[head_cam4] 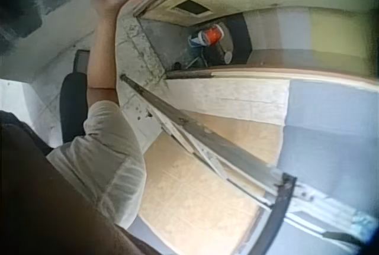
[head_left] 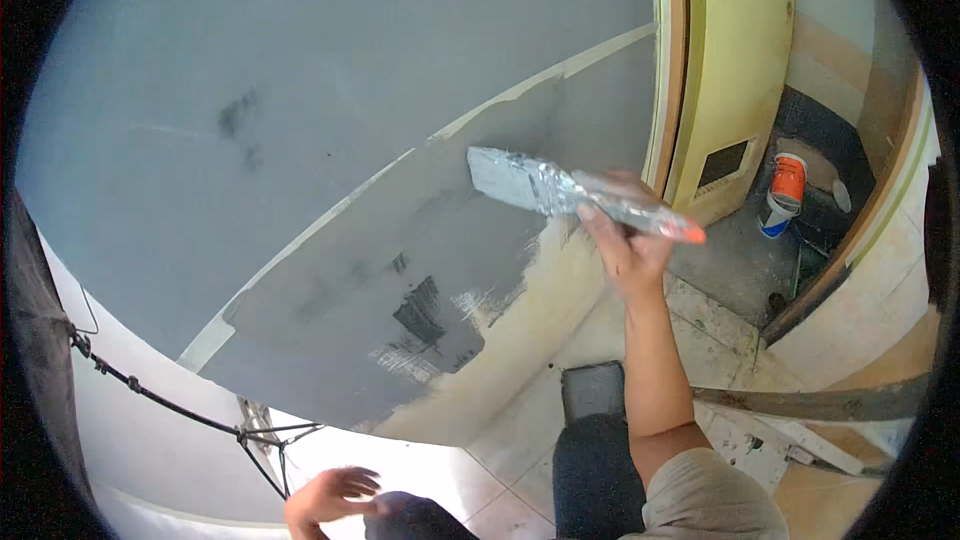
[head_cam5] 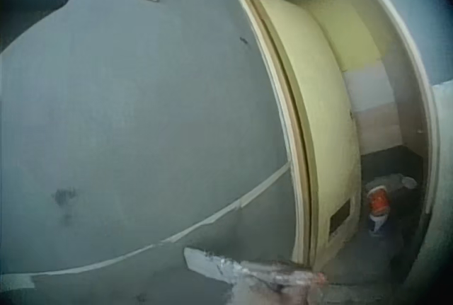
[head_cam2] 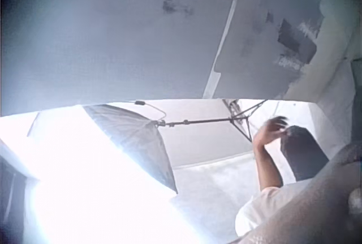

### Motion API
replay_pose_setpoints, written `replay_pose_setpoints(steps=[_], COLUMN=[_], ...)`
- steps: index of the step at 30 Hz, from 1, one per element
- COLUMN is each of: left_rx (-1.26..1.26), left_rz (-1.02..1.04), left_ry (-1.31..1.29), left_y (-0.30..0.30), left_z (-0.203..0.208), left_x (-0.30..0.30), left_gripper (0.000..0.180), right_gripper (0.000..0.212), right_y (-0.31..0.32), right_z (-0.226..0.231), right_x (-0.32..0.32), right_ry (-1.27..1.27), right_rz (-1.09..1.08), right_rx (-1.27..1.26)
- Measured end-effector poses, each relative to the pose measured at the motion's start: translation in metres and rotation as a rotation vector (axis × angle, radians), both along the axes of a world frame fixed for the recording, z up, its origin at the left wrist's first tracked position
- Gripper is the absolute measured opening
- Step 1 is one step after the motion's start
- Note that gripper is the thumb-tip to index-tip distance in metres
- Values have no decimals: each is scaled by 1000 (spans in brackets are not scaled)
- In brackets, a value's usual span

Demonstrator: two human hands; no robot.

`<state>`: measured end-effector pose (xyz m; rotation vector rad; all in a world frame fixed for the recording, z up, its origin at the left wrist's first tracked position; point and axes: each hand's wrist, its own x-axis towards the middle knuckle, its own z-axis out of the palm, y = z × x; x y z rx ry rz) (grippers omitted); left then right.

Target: The person stirs a grey compound in a tray with a brush and applies the compound to a wall.

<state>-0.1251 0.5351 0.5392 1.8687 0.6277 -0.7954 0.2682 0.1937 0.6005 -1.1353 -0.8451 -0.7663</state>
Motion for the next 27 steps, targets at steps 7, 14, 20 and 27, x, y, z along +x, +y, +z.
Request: replay_pose_setpoints(steps=[7,14,20,27], left_rx=[500,467,511,503], left_rz=[309,225,428,510], left_ry=[-464,-569,-484,-613], left_y=[-20,-12,-24,-45], left_z=[-36,-58,-76,-73], left_x=[49,54,57,62], left_gripper=[112,74,70,54], right_gripper=[16,21,12,15], right_y=[-49,-81,-23,-30], right_z=[15,17,14,10], right_x=[122,162,82,64], right_ry=[163,112,-69,67], right_rz=[-92,-258,-339,103], right_rx=[120,161,-72,77])
